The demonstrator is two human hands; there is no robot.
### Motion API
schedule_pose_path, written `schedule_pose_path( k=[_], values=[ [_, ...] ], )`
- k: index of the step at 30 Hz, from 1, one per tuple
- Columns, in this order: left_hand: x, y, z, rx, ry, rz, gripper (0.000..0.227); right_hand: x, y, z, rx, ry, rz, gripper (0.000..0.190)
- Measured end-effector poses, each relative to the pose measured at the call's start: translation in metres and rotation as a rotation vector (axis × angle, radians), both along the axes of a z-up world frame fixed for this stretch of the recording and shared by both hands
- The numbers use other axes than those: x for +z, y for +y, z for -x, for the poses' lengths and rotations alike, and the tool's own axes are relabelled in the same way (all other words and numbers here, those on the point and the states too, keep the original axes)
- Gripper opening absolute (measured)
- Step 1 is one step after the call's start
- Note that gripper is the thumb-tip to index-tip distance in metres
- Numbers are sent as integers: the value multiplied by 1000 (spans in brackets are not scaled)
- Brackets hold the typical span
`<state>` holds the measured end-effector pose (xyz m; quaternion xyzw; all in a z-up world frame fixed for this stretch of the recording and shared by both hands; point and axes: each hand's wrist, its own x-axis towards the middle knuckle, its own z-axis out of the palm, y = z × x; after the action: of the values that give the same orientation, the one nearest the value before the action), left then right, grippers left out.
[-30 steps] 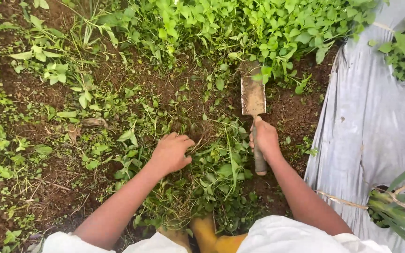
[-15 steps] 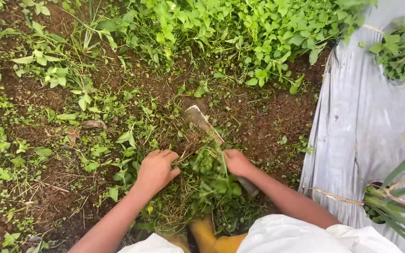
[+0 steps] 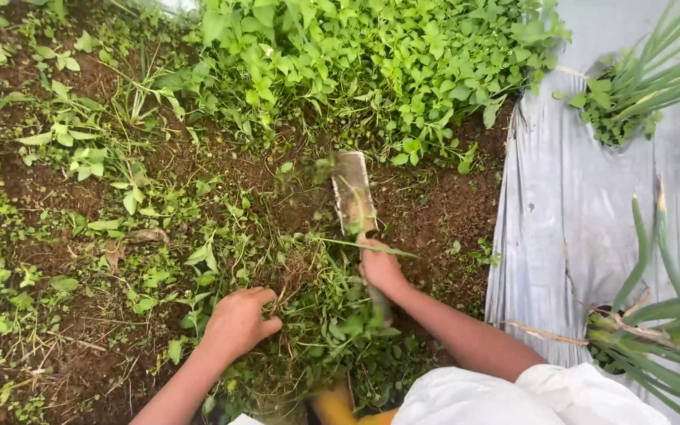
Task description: Using a hand trowel and hands to remove weeds from a vegetable garden bed next to scallion plants.
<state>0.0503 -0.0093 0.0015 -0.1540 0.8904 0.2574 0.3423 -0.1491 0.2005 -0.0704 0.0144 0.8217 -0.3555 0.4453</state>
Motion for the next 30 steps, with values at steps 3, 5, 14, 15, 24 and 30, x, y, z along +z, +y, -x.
schedule_pose_path(
  k=[3,5,14,15,24,30],
  values=[
    [9,1,0,-1,-82,-27,37,32,6,-30,555,-148,-206,41],
    [14,0,2,-8,-121,-32,41,19,13,-8,612,-71,-182,41],
    [30,-2,-8,82,-236,-117,55,52,0,-19,625,-134,-157,34],
    [36,1,-8,105,-311,-146,59,48,6,-15,649,-167,-124,39],
    [24,7,-33,53,-301,-189,64,40,14,-49,756,-192,-126,33],
    [34,6,-55,131,-342,-234,63,34,2,-16,471,-28,-197,34]
  ],
)
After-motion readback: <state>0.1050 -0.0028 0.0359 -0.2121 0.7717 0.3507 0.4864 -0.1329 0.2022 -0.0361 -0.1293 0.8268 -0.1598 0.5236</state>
